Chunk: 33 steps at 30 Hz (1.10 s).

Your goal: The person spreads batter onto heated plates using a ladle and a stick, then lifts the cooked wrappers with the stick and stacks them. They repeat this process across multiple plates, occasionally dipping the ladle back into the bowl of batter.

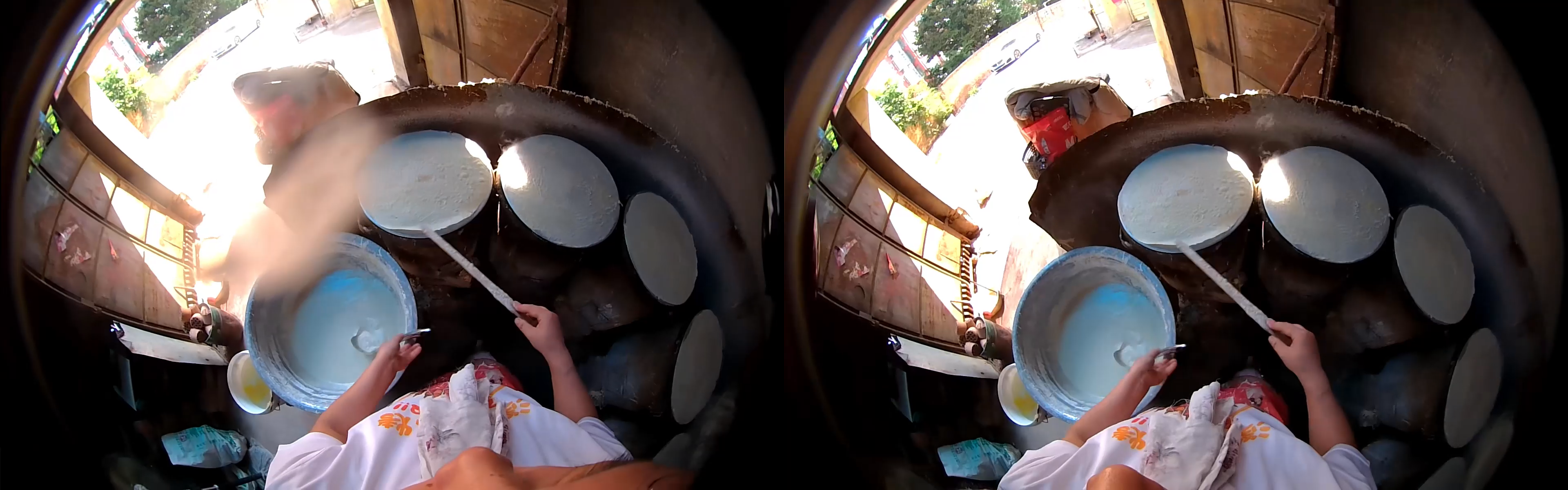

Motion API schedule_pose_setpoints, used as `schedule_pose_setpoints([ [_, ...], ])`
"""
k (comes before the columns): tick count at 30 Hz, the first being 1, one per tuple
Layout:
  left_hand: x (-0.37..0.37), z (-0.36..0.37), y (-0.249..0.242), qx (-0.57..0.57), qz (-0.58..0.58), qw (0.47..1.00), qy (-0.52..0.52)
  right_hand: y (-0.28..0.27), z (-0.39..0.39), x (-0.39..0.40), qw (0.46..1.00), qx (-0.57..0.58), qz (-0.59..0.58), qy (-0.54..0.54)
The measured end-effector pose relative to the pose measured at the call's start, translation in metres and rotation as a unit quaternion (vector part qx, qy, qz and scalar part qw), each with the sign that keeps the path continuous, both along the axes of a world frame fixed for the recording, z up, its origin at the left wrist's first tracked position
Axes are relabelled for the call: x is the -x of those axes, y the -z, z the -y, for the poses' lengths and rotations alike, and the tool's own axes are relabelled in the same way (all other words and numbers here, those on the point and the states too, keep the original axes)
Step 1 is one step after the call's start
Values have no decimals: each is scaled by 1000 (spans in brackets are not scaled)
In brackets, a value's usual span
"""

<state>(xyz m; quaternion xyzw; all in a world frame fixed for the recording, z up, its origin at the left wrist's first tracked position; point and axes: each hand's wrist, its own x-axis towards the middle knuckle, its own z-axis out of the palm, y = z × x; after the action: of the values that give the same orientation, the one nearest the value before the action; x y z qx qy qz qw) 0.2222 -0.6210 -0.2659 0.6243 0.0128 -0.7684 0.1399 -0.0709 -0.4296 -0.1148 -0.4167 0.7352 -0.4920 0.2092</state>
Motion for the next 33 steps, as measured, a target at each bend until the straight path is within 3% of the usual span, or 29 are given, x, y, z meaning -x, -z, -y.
schedule_pose_setpoints([
  [1,3,-15,-15,-7,9,1000,20,-21,8,-4,996,-78,-45,-30],
  [3,18,-20,-46,-7,26,997,68,-32,26,-4,987,-112,-115,-28],
  [6,19,9,-72,127,32,931,339,-51,55,9,972,-122,-198,-37],
  [7,24,23,-78,191,67,867,455,-48,69,15,965,-126,-223,-57],
  [8,35,35,-87,348,158,787,485,-49,85,18,958,-133,-242,-77],
  [9,53,59,-104,493,195,721,446,-47,104,20,955,-131,-251,-93],
  [10,72,83,-121,634,270,604,401,-42,123,23,950,-132,-261,-109],
  [11,90,106,-137,724,362,477,343,-35,141,29,952,-113,-259,-116],
  [12,109,133,-147,732,426,421,325,-25,160,35,955,-94,-255,-120],
  [14,127,185,-146,727,502,335,329,-14,168,65,976,-53,-132,-166],
  [16,134,230,-143,774,467,244,350,-20,150,104,957,-153,146,-197],
  [19,124,278,-138,841,366,147,371,-41,113,148,926,-199,281,-152],
  [22,136,291,-174,890,294,63,343,-57,94,153,884,-124,447,-53],
  [26,147,290,-189,923,249,-9,293,-43,68,150,858,-54,510,29],
  [27,145,285,-194,923,240,44,296,-46,63,147,851,-53,521,49],
  [28,141,282,-196,898,259,151,322,-46,60,143,852,-39,519,54],
  [29,149,286,-190,848,138,459,228,-46,58,142,854,-27,516,60],
  [30,156,290,-176,688,6,717,111,-49,56,143,856,-20,512,66],
  [31,148,318,-151,579,-121,800,99,-43,58,147,850,0,523,60],
  [32,142,340,-129,528,-81,837,117,-42,62,152,846,-1,531,51],
  [33,138,362,-104,546,48,822,156,-40,73,161,843,5,537,36],
])
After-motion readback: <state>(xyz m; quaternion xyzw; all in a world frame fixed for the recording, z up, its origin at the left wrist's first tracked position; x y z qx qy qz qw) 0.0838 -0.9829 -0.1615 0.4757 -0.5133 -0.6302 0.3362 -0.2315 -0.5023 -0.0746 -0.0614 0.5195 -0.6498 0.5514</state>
